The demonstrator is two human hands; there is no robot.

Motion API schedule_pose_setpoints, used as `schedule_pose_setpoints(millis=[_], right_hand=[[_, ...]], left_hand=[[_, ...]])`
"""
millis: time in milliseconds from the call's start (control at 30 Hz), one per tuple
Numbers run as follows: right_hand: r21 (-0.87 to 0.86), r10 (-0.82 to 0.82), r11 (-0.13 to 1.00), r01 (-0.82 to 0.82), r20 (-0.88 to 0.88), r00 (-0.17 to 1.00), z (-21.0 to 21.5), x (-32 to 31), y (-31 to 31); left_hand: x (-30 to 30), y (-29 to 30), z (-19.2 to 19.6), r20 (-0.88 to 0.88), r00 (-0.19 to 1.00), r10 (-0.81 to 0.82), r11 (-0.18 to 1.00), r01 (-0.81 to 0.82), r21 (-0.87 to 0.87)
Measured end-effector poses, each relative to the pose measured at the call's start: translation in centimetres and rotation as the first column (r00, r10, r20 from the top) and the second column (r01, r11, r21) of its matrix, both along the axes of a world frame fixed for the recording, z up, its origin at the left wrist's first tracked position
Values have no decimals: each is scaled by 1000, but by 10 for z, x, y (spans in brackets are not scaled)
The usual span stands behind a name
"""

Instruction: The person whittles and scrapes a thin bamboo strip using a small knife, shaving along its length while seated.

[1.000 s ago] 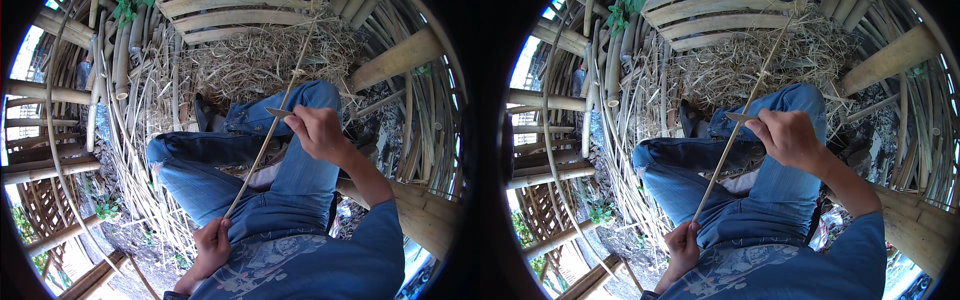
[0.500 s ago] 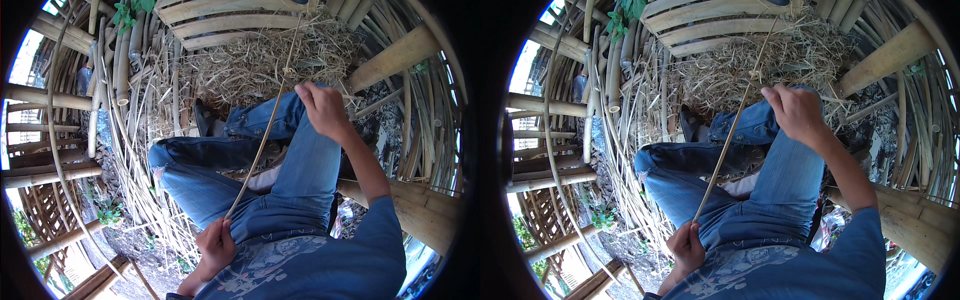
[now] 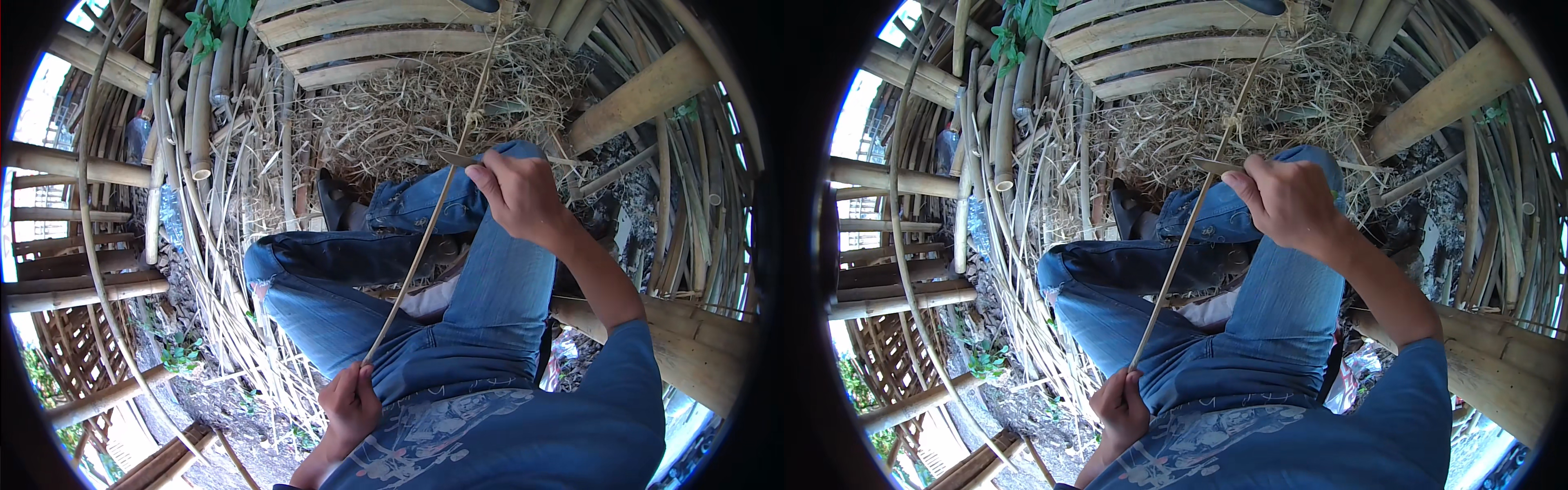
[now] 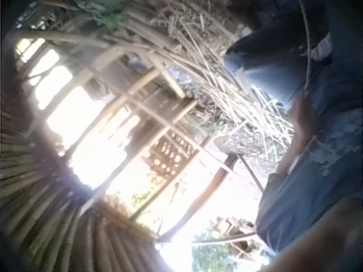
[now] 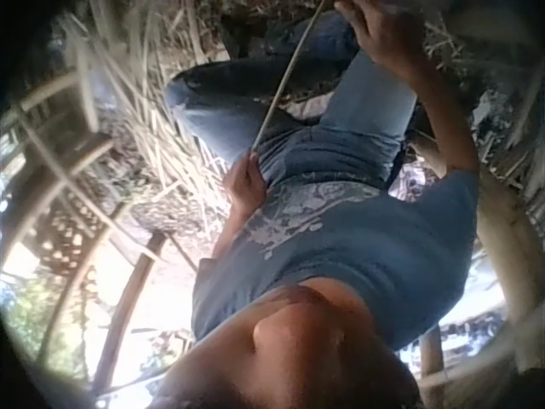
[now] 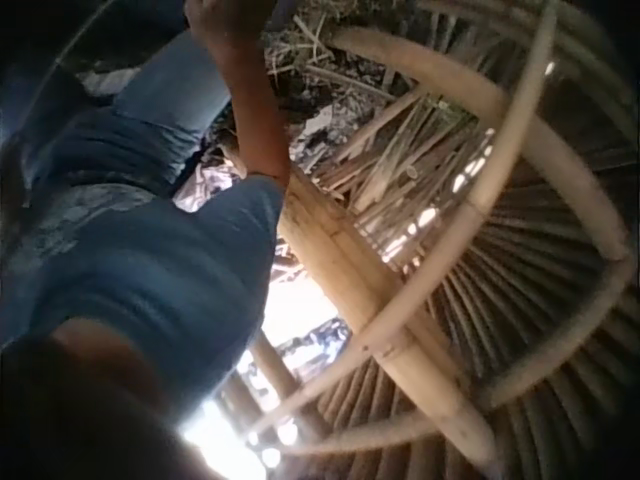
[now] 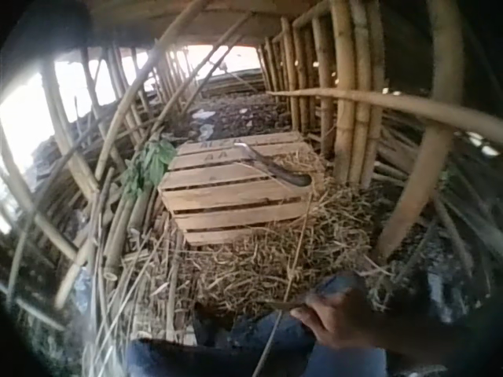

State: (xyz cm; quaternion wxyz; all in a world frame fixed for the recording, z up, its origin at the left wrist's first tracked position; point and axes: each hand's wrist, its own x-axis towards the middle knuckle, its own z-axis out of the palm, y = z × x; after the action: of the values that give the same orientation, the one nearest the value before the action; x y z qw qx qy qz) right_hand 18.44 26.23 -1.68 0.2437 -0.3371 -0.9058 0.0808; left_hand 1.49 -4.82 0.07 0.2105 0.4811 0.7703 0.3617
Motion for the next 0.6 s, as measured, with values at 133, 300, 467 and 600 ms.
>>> schedule_pose_setpoints(millis=[133, 300, 467, 600], right_hand=[[94, -63, 994, 61, 20, 998, -5, 12, 41], [51, 12, 999, -11, -28, 1000, -15, -6, -1], [91, -18, 995, 26, -86, 996, -20, 4, 25], [-19, -5, 1000, 2, -119, 993, -20, -9, -3]], left_hand=[[0, -2, -1, -33, 999, -16, 999, 18, 40], [1, 2, 1, 119, 991, 63, 997, -55, -62], [1, -1, 10, 244, 968, 58, 992, -29, -120], [-1, -3, 7, 334, 938, 97, 985, -42, -168]])
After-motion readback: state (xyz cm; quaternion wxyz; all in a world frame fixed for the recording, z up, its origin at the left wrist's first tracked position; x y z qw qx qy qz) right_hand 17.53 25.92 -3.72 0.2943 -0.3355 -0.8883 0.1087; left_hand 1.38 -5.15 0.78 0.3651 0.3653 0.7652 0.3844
